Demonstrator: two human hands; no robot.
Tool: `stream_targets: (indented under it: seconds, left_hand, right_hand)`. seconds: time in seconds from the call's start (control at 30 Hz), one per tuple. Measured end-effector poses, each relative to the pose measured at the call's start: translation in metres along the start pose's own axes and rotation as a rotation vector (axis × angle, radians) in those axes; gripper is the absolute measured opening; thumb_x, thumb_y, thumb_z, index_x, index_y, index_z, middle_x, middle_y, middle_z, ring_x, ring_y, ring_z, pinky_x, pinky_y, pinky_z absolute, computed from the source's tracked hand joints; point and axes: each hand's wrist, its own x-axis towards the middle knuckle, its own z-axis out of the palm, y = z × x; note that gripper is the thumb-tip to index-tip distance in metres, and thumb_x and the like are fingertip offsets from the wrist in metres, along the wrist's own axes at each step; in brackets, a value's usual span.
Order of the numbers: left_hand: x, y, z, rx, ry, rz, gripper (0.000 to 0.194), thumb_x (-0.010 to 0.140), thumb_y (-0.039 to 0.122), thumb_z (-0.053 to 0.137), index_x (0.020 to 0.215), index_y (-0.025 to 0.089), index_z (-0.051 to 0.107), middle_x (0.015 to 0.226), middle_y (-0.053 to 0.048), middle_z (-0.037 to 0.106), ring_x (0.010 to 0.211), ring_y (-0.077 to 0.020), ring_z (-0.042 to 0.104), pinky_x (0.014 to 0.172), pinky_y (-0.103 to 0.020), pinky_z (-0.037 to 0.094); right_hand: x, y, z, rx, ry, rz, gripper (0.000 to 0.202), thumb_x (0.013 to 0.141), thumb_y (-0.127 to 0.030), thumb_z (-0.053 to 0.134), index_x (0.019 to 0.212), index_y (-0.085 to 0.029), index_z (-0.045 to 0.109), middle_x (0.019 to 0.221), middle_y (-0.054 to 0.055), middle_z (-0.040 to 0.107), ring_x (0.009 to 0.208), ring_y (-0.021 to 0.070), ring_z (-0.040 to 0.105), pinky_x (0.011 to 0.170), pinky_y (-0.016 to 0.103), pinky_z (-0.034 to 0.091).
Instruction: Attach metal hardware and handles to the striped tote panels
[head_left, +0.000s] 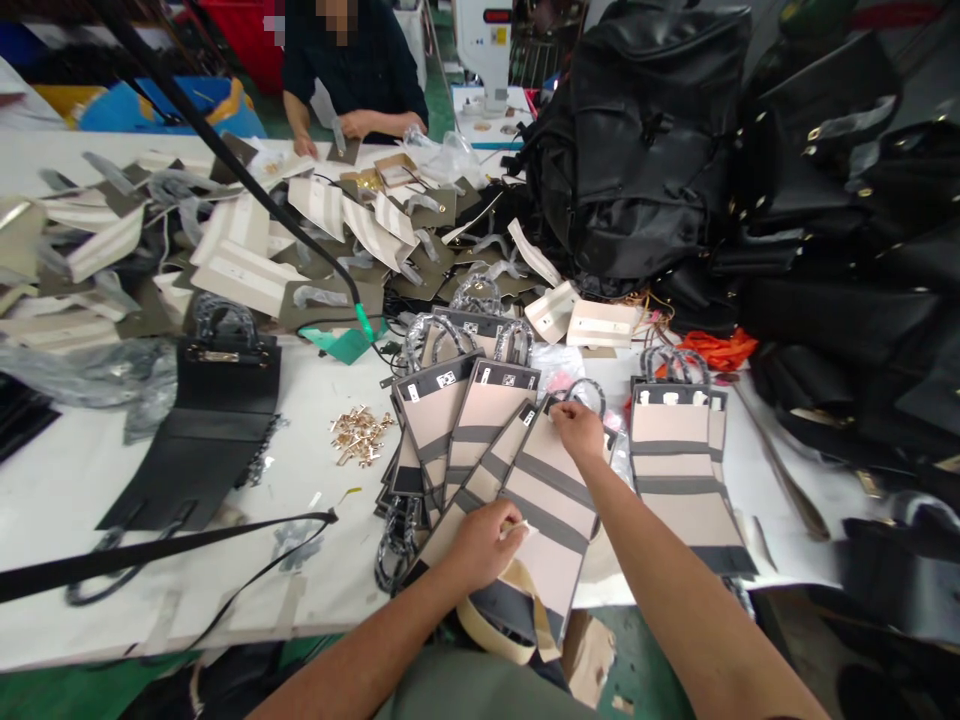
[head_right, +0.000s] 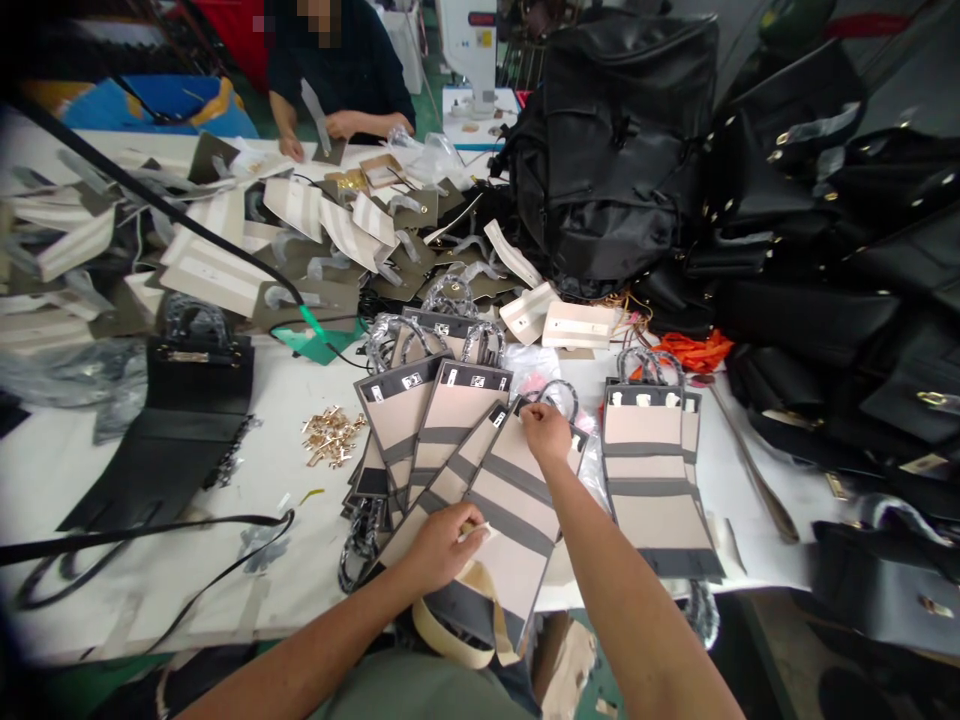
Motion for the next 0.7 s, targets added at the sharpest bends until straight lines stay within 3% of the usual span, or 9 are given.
stream_targets:
  seconds: [0.2,0.33,0.43,0.53,0.7]
  left_hand:
    - [0.001,-0.006,-0.001,-0.089,-0.018,0.021,0.035,0.082,0.016,0.056,0.114,0.02,0.069,0.11,-0.008,0.075,0.102,-0.0225,0.068,0.093,-0.031,0.048]
    - [0.0,-0.006,-0.001,-0.223,-0.017,0.046,0.02,0.084,0.024,0.058,0.093,0.019,0.074,0.1,-0.007,0.076,0.099,-0.0232,0.068,0.092,-0.031,0.047]
    - [-0.003,-0.005,-0.001,-0.276,0.024,0.006,0.02,0.084,0.033,0.06,0.086,0.018,0.072,0.085,-0.005,0.073,0.084,-0.0211,0.066,0.079,-0.029,0.048]
    - [-0.006,-0.005,-0.001,-0.332,0.067,-0.051,0.03,0.087,0.045,0.057,0.081,0.017,0.067,0.073,-0.001,0.067,0.069,-0.0174,0.06,0.064,-0.026,0.044]
    - [-0.011,0.001,-0.008,-0.374,0.155,-0.091,0.036,0.084,0.053,0.06,0.075,0.019,0.061,0.07,0.001,0.062,0.07,-0.0167,0.057,0.065,-0.025,0.042]
  right_hand:
    - [-0.008,0.0,0.009,-0.034,0.117,0.003,0.036,0.08,-0.041,0.062,0.11,-0.023,0.072,0.079,0.001,0.069,0.074,0.0205,0.06,0.066,0.029,0.038]
    - [-0.006,-0.001,0.011,-0.002,0.154,-0.03,0.032,0.084,-0.04,0.055,0.104,-0.022,0.073,0.089,0.004,0.07,0.082,0.0216,0.061,0.074,0.031,0.042]
    - [-0.01,0.0,0.002,0.05,0.212,-0.041,0.041,0.089,-0.043,0.047,0.112,-0.018,0.07,0.098,0.008,0.07,0.087,0.0225,0.061,0.081,0.034,0.046]
    - [-0.037,0.013,-0.015,0.089,0.231,-0.038,0.051,0.088,-0.049,0.05,0.122,-0.015,0.066,0.097,0.008,0.07,0.085,0.0219,0.062,0.084,0.034,0.048]
    - [-0.117,0.06,-0.035,0.048,0.23,0.083,0.059,0.079,-0.059,0.063,0.118,-0.015,0.068,0.108,0.013,0.069,0.088,0.0259,0.064,0.085,0.039,0.049]
